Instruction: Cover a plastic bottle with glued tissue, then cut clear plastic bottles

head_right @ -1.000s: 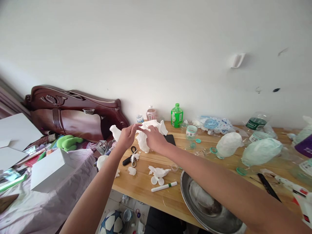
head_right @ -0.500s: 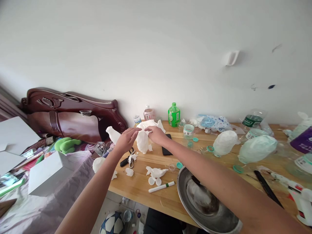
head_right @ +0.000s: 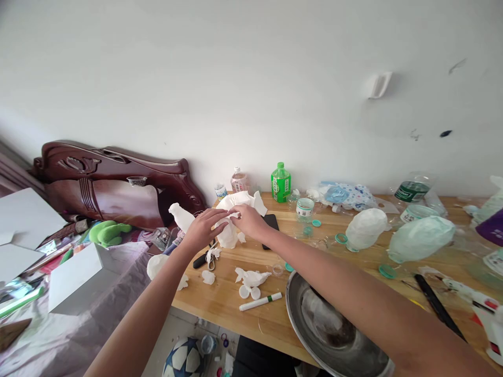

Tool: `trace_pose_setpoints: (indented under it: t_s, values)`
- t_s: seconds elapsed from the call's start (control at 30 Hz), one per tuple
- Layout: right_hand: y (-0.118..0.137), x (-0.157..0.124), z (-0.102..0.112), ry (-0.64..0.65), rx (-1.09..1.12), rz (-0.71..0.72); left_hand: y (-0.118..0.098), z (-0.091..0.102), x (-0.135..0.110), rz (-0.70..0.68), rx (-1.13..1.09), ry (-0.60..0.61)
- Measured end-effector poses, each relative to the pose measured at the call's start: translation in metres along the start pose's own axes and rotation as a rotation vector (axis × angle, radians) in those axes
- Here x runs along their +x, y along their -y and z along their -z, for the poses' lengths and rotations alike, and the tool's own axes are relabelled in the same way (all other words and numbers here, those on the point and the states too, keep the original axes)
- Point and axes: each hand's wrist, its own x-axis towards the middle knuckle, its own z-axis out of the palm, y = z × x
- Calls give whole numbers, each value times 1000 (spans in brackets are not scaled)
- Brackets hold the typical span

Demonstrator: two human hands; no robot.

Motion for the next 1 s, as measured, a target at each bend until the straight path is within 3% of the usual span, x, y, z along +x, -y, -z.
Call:
trace_pose_setpoints:
  t_s: [0.27, 0.47, 0.77, 1.0]
  values:
    - [-48, 6, 6, 44, -190, -124, 13, -6, 6, 31, -13, -25]
    - [-72, 2, -8, 166, -314, -23, 17, -6, 14, 3, 12, -11]
    - [-81, 11, -20, 340, -321, 148, 10, 1, 15, -37, 39, 28]
    - [-68, 9, -19, 343, -324, 195, 9, 6, 12, 10, 20, -8]
